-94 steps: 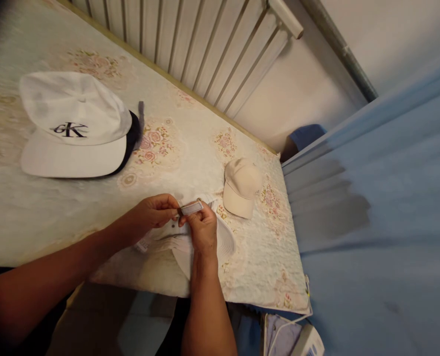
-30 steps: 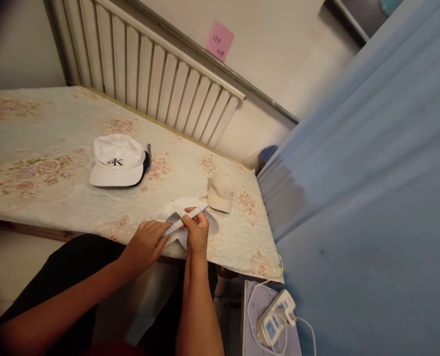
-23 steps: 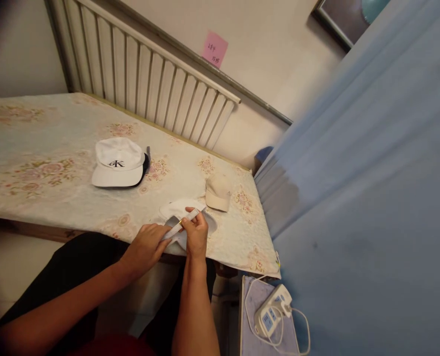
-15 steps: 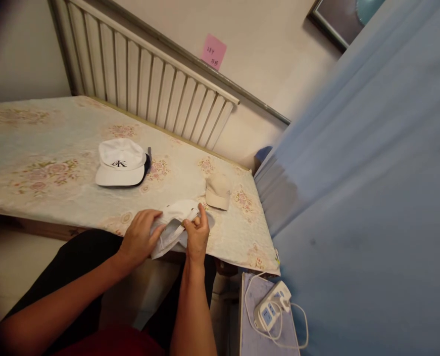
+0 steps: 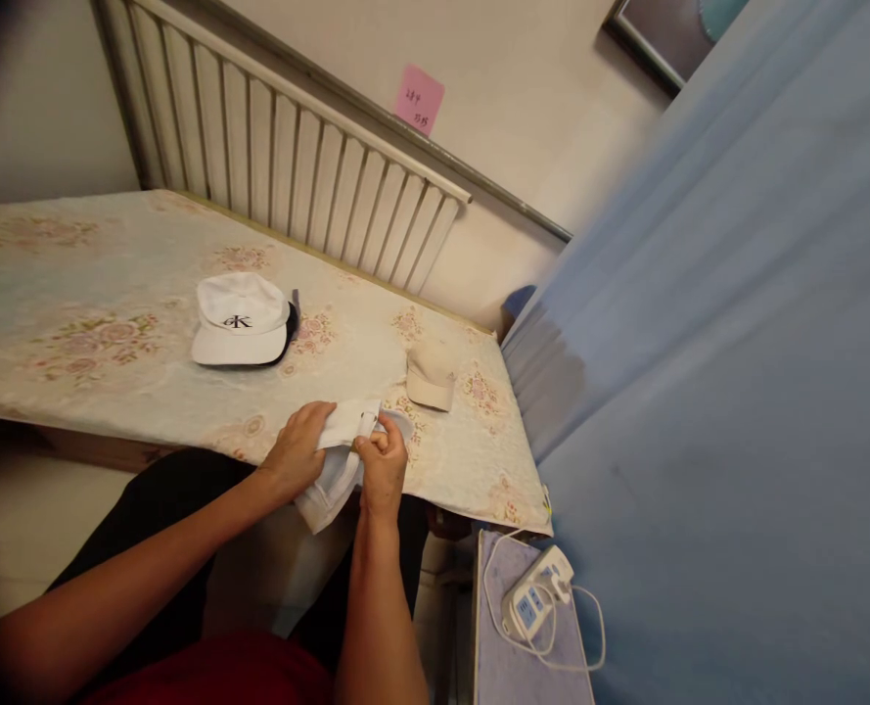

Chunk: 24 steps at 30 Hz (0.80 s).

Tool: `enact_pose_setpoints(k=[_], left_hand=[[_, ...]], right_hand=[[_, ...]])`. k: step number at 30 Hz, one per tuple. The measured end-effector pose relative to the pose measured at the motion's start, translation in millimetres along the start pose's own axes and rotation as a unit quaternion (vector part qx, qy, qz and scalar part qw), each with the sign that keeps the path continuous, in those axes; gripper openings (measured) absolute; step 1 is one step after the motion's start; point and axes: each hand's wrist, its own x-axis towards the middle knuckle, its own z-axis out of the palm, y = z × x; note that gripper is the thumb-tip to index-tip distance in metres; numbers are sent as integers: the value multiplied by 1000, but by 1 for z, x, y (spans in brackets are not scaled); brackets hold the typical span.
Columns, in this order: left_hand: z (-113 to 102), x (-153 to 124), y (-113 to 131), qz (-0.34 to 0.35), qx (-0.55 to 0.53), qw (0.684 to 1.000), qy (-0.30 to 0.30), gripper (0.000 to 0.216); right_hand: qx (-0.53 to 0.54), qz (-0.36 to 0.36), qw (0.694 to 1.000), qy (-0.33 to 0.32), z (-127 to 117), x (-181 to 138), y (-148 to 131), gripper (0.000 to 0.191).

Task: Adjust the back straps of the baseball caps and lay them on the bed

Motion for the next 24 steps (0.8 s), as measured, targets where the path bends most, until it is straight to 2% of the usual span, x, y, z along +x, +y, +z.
enact_pose_setpoints(k=[3, 7, 10, 12, 14, 19, 24], left_hand=[[-2, -5, -4, -5, -48, 998, -42, 66], [-10, -8, -10, 1, -131, 987, -97, 65], [-21, -7, -16, 16, -166, 983, -73, 71], [-30, -4, -19, 39, -171, 983, -58, 68], [-39, -1, -20, 64, -175, 980, -71, 63], [-62, 10, -13, 83, -225, 958, -155, 56], [-82, 25, -2, 107, -314, 901, -280, 48]], right_hand=[[15, 40, 999, -6, -5, -2, 1, 45], [31, 79, 995, -57, -6, -5, -4, 38], [19, 82, 991, -103, -6, -6, -11, 33], [2, 72, 989, -131, -6, -6, -14, 30], [-15, 58, 987, -150, -6, -6, -16, 28], [-38, 30, 978, -202, -6, -10, -29, 23], [-47, -1, 965, -256, -4, -15, -50, 19]])
